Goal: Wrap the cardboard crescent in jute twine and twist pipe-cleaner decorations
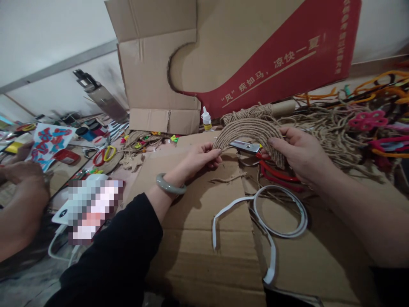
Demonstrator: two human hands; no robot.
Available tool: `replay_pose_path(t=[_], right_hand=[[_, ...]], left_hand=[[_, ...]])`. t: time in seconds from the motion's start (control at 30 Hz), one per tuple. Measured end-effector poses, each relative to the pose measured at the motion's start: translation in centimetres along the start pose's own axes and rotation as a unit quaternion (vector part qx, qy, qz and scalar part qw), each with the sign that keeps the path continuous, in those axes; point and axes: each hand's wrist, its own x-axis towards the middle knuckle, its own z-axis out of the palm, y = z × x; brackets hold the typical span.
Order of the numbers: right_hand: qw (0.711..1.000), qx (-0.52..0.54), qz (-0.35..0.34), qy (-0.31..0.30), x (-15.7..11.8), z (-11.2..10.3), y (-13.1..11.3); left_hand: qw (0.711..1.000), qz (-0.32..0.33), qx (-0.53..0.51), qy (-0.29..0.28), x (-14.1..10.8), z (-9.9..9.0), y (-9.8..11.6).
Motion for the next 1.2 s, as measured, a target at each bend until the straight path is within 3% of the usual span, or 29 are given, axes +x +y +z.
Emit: replay_pose_path(t=[0.47, 0.83, 1.2], right_hand=[[0.999, 0.02, 0.016, 0.021, -0.07, 0.34, -0.37], [1.0, 0.009, -0.011, 0.013, 0.0, -0.09, 0.01], [1.0, 0.007, -0.013, 0.021, 0.2, -0.14, 0.07]], left_hand=[[0.998, 0.022, 0.027, -0.046, 0.31, -0.68, -0.49], [0.999, 0.008, -0.036, 0.01, 0.03, -0.49, -0.21], [0.999, 0.01, -0.053, 0.007, 0.26, -0.58, -0.42]])
